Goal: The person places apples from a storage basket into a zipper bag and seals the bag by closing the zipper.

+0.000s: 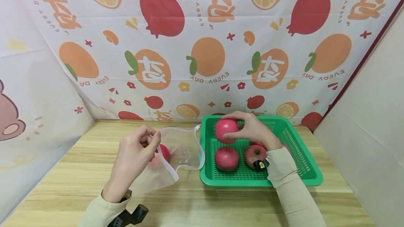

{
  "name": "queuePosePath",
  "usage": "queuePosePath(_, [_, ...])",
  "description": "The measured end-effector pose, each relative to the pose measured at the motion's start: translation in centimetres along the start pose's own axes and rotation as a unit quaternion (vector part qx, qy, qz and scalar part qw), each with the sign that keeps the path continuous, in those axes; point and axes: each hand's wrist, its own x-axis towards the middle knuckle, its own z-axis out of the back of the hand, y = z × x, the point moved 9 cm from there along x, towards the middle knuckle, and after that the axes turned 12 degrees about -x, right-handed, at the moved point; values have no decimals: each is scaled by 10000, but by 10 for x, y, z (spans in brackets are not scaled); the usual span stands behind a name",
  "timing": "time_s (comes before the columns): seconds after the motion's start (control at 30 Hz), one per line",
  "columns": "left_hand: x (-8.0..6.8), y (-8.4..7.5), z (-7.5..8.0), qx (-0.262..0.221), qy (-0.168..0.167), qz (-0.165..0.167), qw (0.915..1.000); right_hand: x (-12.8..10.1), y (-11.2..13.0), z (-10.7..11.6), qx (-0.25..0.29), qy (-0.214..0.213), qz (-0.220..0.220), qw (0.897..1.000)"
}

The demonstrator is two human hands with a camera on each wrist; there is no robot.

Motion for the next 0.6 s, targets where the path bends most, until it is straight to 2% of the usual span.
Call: queuePosePath(0.6, [-1, 1, -1, -34, 75, 110, 9999, -6, 30, 14, 83, -456, 537, 9975])
